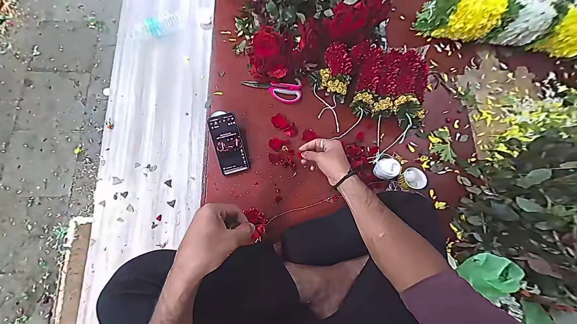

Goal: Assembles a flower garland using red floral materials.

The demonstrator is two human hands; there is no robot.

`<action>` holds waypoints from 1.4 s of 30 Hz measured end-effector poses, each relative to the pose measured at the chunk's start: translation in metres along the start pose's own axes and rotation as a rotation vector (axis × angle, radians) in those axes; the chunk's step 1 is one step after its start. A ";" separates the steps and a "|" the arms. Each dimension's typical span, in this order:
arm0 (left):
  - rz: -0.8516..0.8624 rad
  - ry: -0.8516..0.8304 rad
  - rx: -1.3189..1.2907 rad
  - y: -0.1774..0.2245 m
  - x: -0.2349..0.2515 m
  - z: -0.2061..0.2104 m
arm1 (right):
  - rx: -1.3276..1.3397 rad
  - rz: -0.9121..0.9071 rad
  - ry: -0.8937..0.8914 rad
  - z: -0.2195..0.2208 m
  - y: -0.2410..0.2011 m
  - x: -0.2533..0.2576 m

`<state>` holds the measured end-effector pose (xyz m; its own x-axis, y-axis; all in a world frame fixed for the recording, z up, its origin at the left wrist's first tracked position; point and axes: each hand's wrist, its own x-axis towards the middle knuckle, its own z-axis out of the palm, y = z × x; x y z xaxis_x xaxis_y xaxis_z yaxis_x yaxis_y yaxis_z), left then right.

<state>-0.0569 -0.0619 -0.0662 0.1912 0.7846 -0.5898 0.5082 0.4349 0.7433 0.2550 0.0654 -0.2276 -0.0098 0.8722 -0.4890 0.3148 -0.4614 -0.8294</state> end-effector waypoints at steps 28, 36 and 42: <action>-0.090 0.059 0.041 -0.001 0.004 0.010 | 0.247 -0.322 -0.248 0.028 -0.072 -0.137; -0.042 -0.047 -0.201 0.003 0.005 0.020 | 0.206 -0.144 -0.399 0.058 -0.078 -0.163; 0.001 -0.065 -0.171 0.000 0.008 0.022 | 0.054 -0.224 -0.313 0.059 -0.071 -0.156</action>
<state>-0.0363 -0.0650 -0.0778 0.2480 0.7572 -0.6043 0.3594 0.5074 0.7832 0.1783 -0.0476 -0.1077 -0.3645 0.8646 -0.3458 0.2213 -0.2803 -0.9341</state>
